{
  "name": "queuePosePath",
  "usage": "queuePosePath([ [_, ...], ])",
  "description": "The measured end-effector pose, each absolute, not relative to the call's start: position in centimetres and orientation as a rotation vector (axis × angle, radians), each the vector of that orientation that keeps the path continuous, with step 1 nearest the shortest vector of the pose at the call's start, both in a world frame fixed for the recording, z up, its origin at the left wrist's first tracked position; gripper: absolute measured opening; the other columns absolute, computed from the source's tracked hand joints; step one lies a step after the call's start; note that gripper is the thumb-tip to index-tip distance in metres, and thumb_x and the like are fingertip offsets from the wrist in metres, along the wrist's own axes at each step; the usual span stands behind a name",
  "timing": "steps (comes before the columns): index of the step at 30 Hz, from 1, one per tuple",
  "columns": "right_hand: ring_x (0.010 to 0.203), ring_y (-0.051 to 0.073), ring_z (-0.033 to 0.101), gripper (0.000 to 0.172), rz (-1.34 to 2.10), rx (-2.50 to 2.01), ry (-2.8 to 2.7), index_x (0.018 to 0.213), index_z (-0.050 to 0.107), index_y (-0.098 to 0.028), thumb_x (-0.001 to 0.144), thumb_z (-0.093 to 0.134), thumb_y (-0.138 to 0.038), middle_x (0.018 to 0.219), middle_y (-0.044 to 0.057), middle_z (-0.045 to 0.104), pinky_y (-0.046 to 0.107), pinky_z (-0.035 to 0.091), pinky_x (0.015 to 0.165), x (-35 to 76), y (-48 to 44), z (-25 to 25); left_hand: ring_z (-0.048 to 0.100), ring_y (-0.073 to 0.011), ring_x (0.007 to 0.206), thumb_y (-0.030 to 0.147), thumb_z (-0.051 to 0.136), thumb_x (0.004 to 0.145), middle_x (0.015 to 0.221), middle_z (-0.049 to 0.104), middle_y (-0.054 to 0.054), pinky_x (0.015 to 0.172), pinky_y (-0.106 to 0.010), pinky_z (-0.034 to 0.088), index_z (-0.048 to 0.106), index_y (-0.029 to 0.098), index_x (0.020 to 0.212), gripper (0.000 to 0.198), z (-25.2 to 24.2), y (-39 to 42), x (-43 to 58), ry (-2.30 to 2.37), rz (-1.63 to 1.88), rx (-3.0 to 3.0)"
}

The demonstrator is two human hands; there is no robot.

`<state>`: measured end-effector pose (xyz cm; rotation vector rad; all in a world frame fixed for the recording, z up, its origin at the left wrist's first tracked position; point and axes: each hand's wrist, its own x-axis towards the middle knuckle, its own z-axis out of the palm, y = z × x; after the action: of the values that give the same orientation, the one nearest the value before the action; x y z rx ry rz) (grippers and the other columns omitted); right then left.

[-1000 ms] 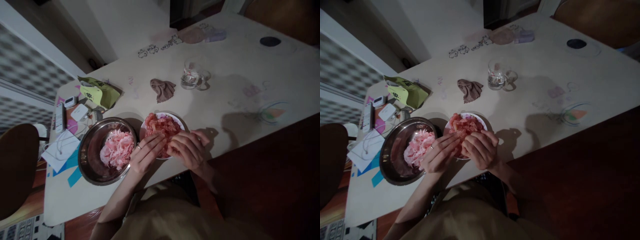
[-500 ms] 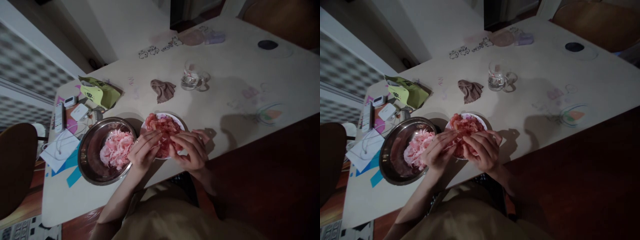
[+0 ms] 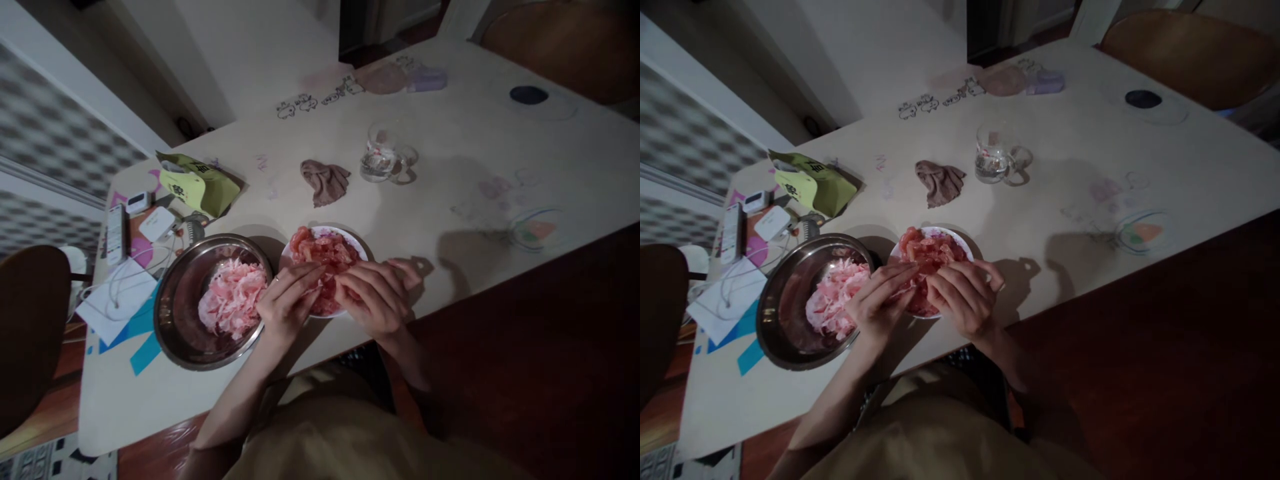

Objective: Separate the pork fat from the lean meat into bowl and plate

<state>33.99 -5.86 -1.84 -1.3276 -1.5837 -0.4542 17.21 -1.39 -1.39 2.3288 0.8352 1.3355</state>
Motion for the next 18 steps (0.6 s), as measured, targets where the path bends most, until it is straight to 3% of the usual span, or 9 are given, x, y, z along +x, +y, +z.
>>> queuePosePath([
  [6,0.089,0.015,0.075,0.015,-0.309,-1.33,-1.627,0.102,0.07,-0.026,0.09,0.071,-0.017,0.091,-0.005,0.081,0.042,0.038,0.105,34.23,-5.36,-2.01,0.074,-0.0183,0.099,0.01,0.074,0.088,0.108,0.078,-0.008,0.087,-0.031,0.061,0.072,0.02,0.12,0.034,-1.35,-1.22,16.99,0.818,1.302,2.317],
  [13,0.084,0.013,0.075,0.012,-0.37,-1.319,-1.603,0.094,0.071,-0.026,0.089,0.071,-0.015,0.084,-0.007,0.08,0.041,0.039,0.103,34.4,-5.55,-2.22,0.074,-0.0157,0.097,0.008,0.076,0.086,0.105,0.078,-0.006,0.09,-0.027,0.059,0.072,0.018,0.115,0.031,-1.41,-1.43,17.09,0.801,1.291,2.246],
  [18,0.084,0.013,0.075,0.016,-0.433,-1.331,-1.602,0.097,0.07,-0.028,0.088,0.072,-0.014,0.086,-0.009,0.08,0.041,0.037,0.104,34.46,-5.56,-2.28,0.073,-0.0179,0.099,0.011,0.072,0.09,0.106,0.077,-0.008,0.091,-0.03,0.059,0.072,0.018,0.115,0.026,-1.24,-1.43,17.09,0.769,1.188,2.246],
])
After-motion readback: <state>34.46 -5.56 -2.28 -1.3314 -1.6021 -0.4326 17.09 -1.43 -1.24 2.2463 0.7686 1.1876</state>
